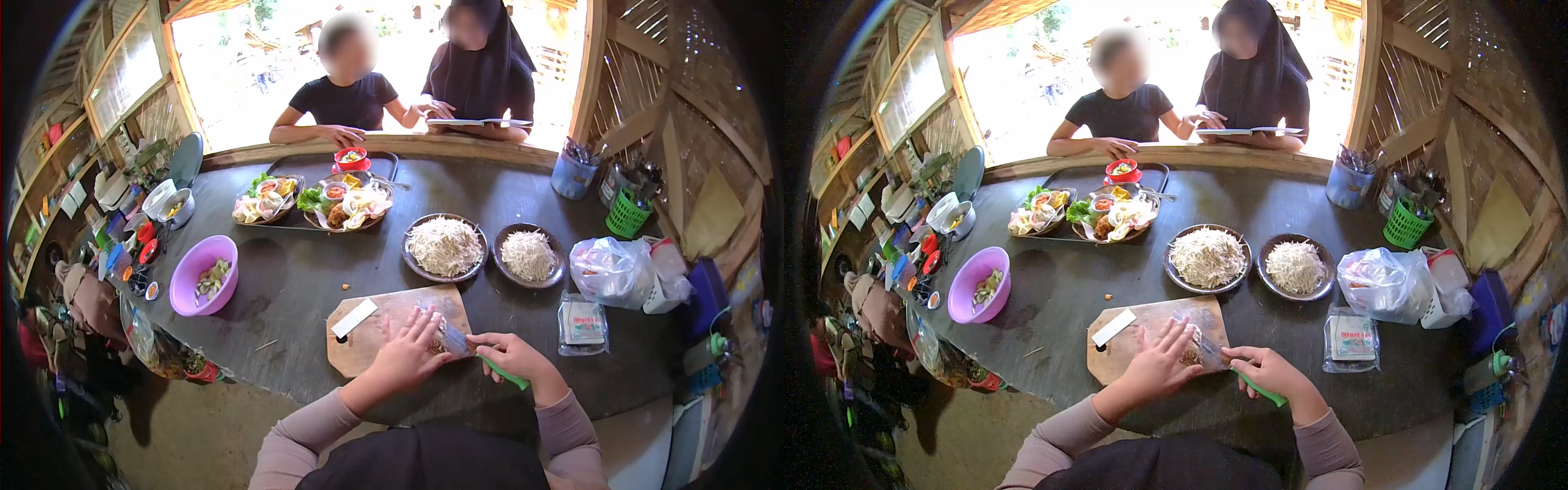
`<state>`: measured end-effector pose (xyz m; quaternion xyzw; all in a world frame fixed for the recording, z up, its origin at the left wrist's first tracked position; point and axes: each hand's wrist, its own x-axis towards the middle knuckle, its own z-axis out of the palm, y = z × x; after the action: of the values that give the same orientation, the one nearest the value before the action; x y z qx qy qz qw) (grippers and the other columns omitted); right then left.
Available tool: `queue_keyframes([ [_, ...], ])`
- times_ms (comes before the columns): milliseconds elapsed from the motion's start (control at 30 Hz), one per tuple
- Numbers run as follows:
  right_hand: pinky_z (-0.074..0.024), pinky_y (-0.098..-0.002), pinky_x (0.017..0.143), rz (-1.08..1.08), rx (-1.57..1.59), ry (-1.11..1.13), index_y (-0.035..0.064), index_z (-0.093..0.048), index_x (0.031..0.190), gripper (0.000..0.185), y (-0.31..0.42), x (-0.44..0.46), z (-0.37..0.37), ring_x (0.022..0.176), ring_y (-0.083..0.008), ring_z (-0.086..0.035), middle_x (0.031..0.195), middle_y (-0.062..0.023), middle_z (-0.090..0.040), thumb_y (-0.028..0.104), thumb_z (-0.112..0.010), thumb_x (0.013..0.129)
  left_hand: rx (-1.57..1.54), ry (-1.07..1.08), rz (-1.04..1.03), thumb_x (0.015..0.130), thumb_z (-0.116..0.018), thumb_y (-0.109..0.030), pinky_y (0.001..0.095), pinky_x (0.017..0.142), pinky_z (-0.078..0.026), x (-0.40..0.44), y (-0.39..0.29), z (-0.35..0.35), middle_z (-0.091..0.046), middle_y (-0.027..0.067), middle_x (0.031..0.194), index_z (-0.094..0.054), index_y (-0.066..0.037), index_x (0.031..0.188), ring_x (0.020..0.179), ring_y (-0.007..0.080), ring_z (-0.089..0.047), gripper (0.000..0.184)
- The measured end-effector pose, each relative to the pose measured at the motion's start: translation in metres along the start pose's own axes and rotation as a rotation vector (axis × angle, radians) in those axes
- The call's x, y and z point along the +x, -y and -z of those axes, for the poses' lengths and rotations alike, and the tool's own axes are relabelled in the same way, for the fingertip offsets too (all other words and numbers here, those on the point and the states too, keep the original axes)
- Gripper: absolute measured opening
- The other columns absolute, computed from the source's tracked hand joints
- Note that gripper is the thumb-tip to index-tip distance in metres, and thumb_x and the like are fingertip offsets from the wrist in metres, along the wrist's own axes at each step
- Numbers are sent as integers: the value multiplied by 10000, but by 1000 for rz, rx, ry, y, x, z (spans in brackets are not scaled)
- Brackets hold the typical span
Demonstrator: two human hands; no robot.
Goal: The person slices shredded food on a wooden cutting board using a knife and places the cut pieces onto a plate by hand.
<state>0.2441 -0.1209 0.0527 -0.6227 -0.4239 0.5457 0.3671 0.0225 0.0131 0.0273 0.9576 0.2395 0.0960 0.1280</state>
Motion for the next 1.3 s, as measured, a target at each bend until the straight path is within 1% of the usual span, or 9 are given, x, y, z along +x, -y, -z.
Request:
queue_keyframes([
  [167, -468, -252, 505, 14, -1, -3, 74, -569, 1381, 385, 11, -4, 2, 517, -101, -559, 722, -68, -627, 182, -552, 1012, -787, -337, 204, 1025, -447, -454, 506, 1197, -170, 2, 14, 21, -256, 233, 1593, -205, 17, 1544, 1492, 345, -237, 742],
  [200, -468, -251, 504, 13, -7, 4, 78, -574, 1377, 382, 14, -5, 2, 518, -100, -559, 724, -67, -627, 185, -553, 1012, -823, -366, 210, 1057, -345, -420, 443, 1202, -191, 2, 18, 21, -237, 194, 1612, -223, -39, 1557, 1505, 293, -212, 640],
  [233, -468, -251, 504, 12, -14, 12, 81, -579, 1373, 378, 18, -6, 3, 519, -99, -559, 726, -66, -628, 188, -554, 1012, -823, -371, 209, 1057, -345, -420, 443, 1202, -191, 4, 18, 18, -237, 194, 1612, -223, -39, 1557, 1505, 293, -212, 640],
  [300, -469, -250, 504, 9, -20, 15, 84, -580, 1374, 377, 26, -9, 3, 520, -98, -558, 729, -63, -628, 190, -553, 1012, -1594, -453, 433, 1055, -311, -465, 429, 1210, -173, 12, 11, 16, -211, 165, 1626, -161, -17, 1563, 1514, 268, -178, 694],
  [433, -470, -245, 503, 16, -34, 38, 94, -582, 1374, 375, 39, -10, 6, 527, -90, -558, 735, -56, -628, 193, -554, 1013, -1935, -417, 497, 1043, -293, -511, 424, 1217, -157, 26, 13, 11, -161, 158, 1641, -124, -22, 1569, 1526, 263, -121, 737],
  [500, -470, -244, 502, 20, -47, 44, 94, -582, 1373, 374, 48, -13, 8, 529, -88, -558, 736, -55, -627, 193, -554, 1013, -2217, -387, 694, 1034, -275, -537, 431, 1215, -167, 38, 7, 13, -204, 180, 1621, -112, -7, 1566, 1511, 289, -170, 768],
  [533, -470, -242, 502, 20, -55, 49, 94, -582, 1373, 373, 50, -14, 10, 530, -87, -557, 737, -53, -627, 192, -554, 1014, -2284, -375, 649, 1031, -250, -543, 443, 1189, -252, 41, 4, 11, -348, 217, 1543, -250, 30, 1513, 1443, 321, -324, 748],
  [667, -471, -239, 506, 20, -59, 27, 95, -582, 1374, 373, 52, -18, 20, 534, -84, -557, 737, -52, -628, 193, -553, 1015, -2363, -359, 690, 1033, -239, -541, 455, 1079, -414, 69, -4, -2, -542, 256, 1360, -487, 62, 1281, 1267, 350, -530, 698],
  [1300, -492, -264, 528, 29, -21, -435, 73, -557, 1380, 376, 17, -56, 163, 539, -107, -574, 723, -63, -626, 172, -541, 1019, -2198, -146, 669, 1037, -276, -543, 422, 1128, -358, 272, -90, -49, -542, 224, 1339, -443, 55, 1343, 1291, 318, -504, 693],
])
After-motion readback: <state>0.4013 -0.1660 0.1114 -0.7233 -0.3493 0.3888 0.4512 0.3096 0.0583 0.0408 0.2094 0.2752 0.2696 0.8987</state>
